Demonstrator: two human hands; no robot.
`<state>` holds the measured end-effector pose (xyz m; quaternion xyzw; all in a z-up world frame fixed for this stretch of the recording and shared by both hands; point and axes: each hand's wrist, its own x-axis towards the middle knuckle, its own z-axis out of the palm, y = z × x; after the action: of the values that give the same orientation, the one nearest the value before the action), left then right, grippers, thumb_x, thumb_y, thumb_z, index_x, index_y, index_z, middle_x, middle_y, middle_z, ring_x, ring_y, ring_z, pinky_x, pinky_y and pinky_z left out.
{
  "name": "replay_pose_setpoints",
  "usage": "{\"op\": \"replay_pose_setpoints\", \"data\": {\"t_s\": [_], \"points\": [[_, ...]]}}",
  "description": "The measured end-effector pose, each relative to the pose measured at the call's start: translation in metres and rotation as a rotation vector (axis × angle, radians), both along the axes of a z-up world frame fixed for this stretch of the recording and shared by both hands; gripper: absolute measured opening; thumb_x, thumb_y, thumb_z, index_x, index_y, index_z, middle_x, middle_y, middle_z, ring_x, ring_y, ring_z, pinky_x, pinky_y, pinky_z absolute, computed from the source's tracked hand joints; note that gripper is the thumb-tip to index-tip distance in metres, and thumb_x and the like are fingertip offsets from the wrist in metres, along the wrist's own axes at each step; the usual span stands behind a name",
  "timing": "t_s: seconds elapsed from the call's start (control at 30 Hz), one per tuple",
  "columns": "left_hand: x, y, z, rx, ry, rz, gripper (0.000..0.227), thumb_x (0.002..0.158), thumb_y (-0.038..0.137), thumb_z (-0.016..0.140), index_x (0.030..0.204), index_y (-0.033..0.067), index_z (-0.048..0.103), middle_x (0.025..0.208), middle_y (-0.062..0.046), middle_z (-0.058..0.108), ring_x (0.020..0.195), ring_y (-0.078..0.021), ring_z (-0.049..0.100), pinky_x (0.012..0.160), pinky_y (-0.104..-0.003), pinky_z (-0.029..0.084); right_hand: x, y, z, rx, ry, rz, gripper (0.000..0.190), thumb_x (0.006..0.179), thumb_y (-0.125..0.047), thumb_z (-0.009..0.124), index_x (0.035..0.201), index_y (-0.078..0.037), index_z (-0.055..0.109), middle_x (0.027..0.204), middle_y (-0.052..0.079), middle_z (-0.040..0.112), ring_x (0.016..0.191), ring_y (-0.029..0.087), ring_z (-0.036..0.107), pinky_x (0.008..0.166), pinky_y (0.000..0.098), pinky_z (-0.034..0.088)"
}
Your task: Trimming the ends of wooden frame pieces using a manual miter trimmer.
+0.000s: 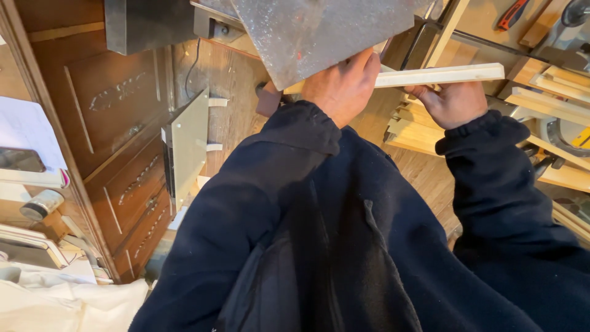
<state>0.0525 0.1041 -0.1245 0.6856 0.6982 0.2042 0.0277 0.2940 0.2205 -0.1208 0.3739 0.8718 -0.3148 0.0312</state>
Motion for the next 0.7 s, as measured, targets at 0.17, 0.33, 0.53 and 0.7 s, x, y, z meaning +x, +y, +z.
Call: {"op": "replay_pose_setpoints", "data": {"t_s": [0.17, 0.33, 0.53, 0.7], "points": [[-0.004, -0.006, -0.004, 0.004, -0.001, 0.019, 0.029, 0.09, 0.017, 0.068, 0.118, 0.0107, 0.07, 0.116, -0.004, 0.062, 0.098, -0.0289, 0.066, 0.087, -0.042, 0.055, -0.003, 0.008, -0.006, -0.081, 0.028, -0.007, 0.023, 0.103, -0.028, 0.077, 0.118, -0.01, 0.079, 0.098, 0.009, 0.076, 0.088, 0.027, 0.071, 0.074, 0.0362, 0.053], [-0.008, -0.006, -0.007, 0.007, -0.025, 0.046, 0.036, 0.087, 0.024, 0.072, 0.12, 0.0099, 0.07, 0.115, -0.005, 0.064, 0.103, -0.0304, 0.065, 0.09, -0.046, 0.053, -0.021, 0.016, 0.0, -0.261, -0.002, -0.056, 0.017, 0.102, -0.024, 0.073, 0.111, -0.011, 0.078, 0.096, 0.005, 0.076, 0.09, 0.023, 0.073, 0.078, 0.0336, 0.054], [-0.015, -0.004, 0.003, -0.162, -0.127, 0.061, 0.044, 0.084, 0.04, 0.079, 0.114, 0.0092, 0.071, 0.108, -0.008, 0.067, 0.107, -0.0344, 0.063, 0.09, -0.056, 0.048, -0.031, 0.023, 0.0, -0.202, -0.058, -0.007, 0.019, 0.098, -0.025, 0.079, 0.109, -0.01, 0.079, 0.093, 0.008, 0.074, 0.084, 0.025, 0.07, 0.071, 0.0363, 0.051], [-0.019, -0.008, 0.003, -0.138, -0.14, 0.055, 0.048, 0.089, 0.044, 0.076, 0.12, 0.0075, 0.068, 0.109, -0.013, 0.068, 0.11, -0.0372, 0.062, 0.096, -0.058, 0.043, -0.034, 0.025, -0.008, -0.303, -0.003, -0.012, 0.014, 0.098, -0.022, 0.076, 0.105, -0.01, 0.079, 0.092, 0.007, 0.074, 0.083, 0.021, 0.07, 0.073, 0.0348, 0.052]]}}
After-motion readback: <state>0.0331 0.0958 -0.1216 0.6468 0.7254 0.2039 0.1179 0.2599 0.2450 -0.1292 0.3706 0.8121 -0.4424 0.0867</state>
